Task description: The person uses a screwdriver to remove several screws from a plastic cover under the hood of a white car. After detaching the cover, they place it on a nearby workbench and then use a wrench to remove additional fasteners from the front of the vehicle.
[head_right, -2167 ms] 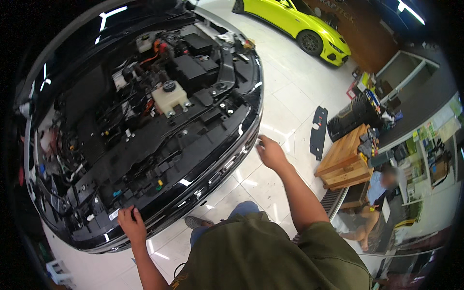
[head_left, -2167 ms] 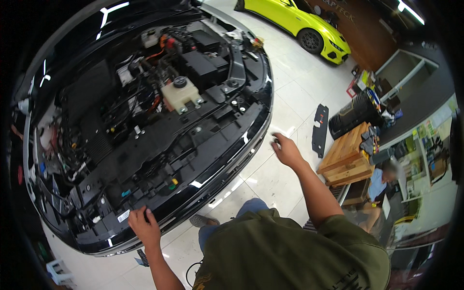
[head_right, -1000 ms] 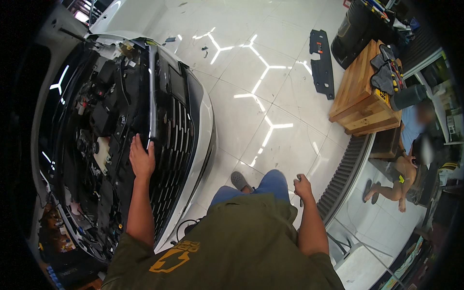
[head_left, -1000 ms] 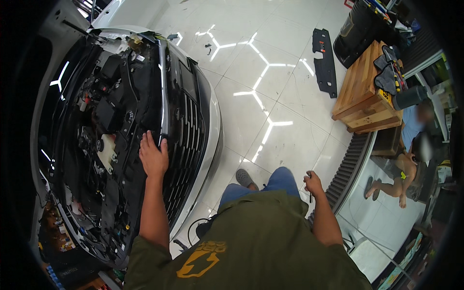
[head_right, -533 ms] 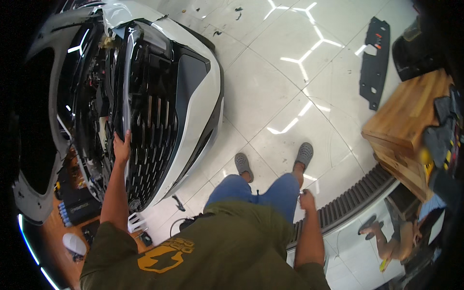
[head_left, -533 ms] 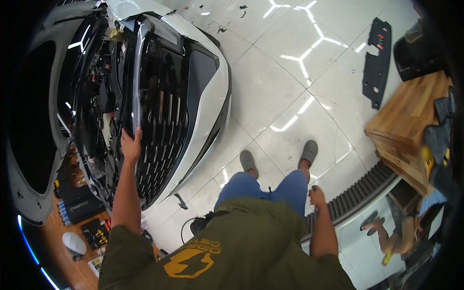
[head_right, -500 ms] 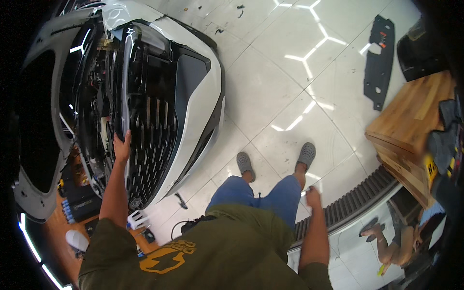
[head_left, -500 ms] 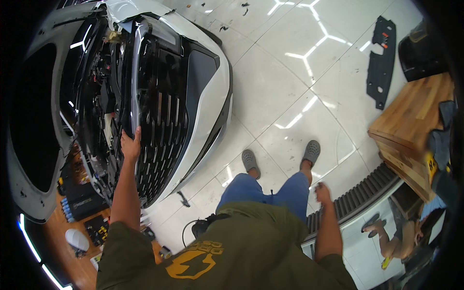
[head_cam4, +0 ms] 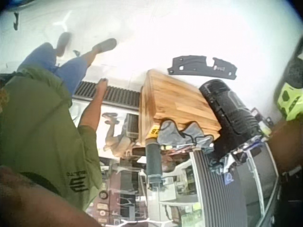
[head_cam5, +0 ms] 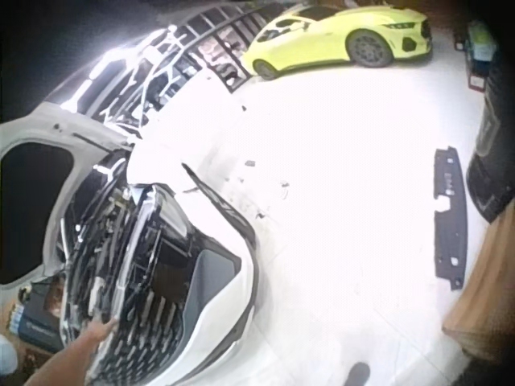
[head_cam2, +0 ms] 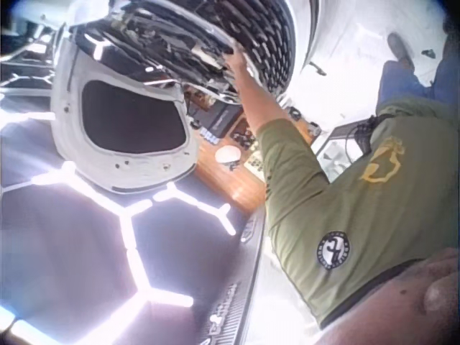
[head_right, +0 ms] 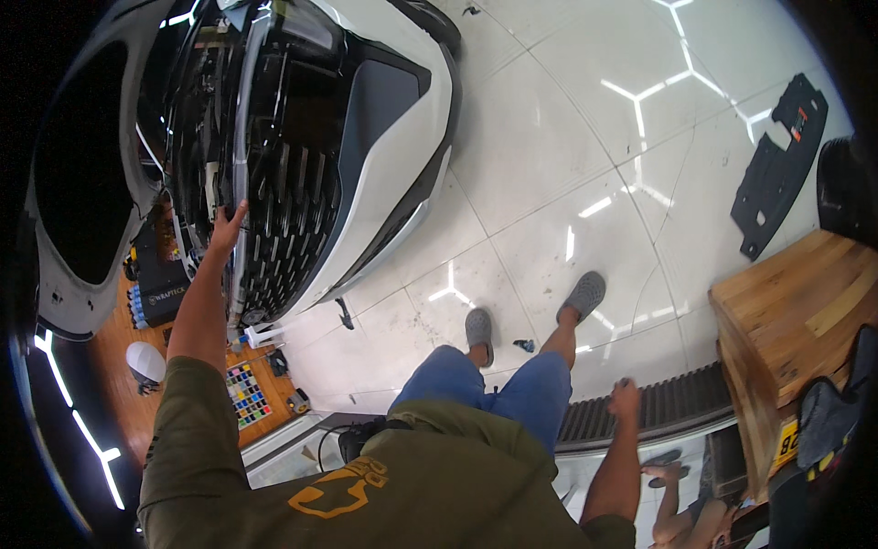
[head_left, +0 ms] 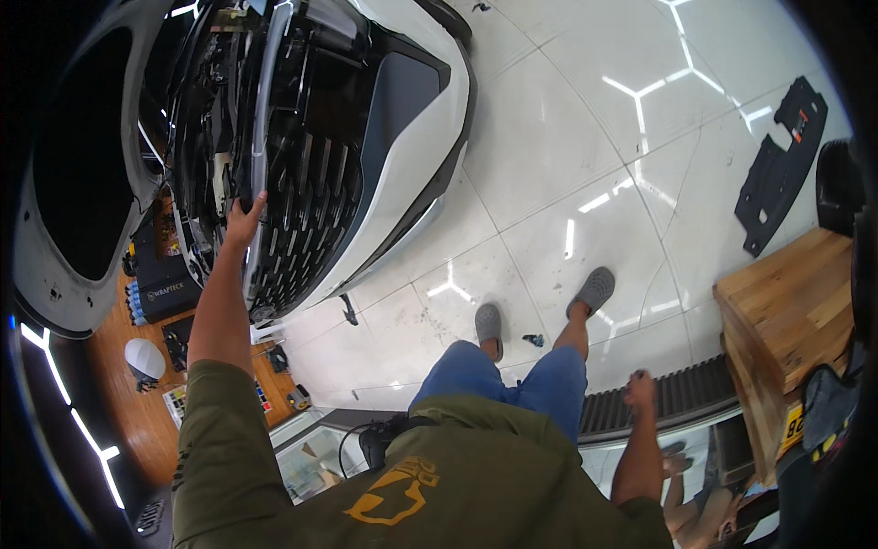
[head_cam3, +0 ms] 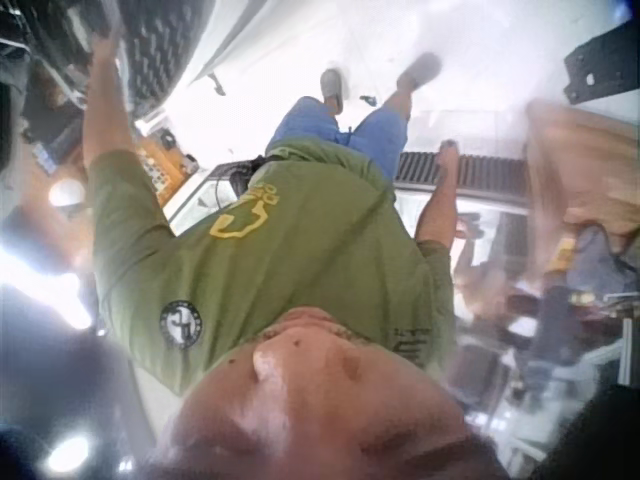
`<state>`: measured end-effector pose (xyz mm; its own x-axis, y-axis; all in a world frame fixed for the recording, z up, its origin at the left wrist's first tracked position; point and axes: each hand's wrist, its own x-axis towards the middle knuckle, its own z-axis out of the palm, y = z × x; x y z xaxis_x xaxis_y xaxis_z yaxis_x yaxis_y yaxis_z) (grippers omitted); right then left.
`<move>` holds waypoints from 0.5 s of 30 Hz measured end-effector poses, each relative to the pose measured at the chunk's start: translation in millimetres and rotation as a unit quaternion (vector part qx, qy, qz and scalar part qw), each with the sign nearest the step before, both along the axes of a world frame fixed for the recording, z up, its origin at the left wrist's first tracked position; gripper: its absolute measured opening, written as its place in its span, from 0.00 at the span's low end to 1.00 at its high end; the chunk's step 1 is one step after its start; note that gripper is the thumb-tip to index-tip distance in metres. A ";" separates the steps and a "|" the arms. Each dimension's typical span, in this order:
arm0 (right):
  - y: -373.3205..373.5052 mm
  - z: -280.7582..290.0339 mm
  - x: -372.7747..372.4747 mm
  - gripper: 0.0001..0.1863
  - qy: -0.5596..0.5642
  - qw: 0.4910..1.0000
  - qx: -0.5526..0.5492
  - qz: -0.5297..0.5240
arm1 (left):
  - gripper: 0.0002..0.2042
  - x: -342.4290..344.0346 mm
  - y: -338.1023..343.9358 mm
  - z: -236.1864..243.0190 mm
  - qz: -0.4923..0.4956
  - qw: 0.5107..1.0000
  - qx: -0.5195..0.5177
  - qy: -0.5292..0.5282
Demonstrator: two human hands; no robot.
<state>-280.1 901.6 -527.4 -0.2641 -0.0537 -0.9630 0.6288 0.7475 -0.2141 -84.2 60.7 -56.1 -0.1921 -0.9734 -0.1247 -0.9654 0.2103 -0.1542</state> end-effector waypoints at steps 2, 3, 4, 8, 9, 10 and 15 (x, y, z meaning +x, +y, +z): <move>-16.2 29.9 8.2 0.16 -0.019 0.997 0.000 0.070 | 0.57 10.4 4.3 2.5 0.016 1.000 -0.003 -0.005; -7.8 26.0 20.2 0.12 -0.028 0.997 -0.016 0.076 | 0.57 4.9 15.0 -4.1 0.028 0.999 -0.015 -0.014; -23.6 40.1 20.7 0.14 -0.028 0.998 -0.004 0.064 | 0.56 -6.9 18.8 -3.2 0.032 0.999 -0.034 -0.018; -33.6 41.6 -3.8 0.14 0.015 0.989 -0.041 0.139 | 0.53 9.8 29.1 -2.7 0.027 0.998 -0.050 -0.024; -58.1 57.1 -25.1 0.14 0.036 0.993 -0.054 0.096 | 0.53 0.6 29.1 -0.1 0.024 0.998 -0.056 -0.021; -73.9 79.9 -45.0 0.14 0.050 0.995 -0.065 0.059 | 0.52 -3.1 31.2 3.1 0.027 0.998 -0.056 -0.024; -138.1 157.7 -178.2 0.15 0.089 0.990 -0.021 0.105 | 0.51 -25.0 47.1 14.5 0.072 0.997 -0.026 -0.024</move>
<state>-458.3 763.5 -369.7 -0.4077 -0.1654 -0.8980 0.4096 0.8459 -0.3417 -109.2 107.8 -41.6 -0.0454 -0.9959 -0.0784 -0.9762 0.0608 -0.2080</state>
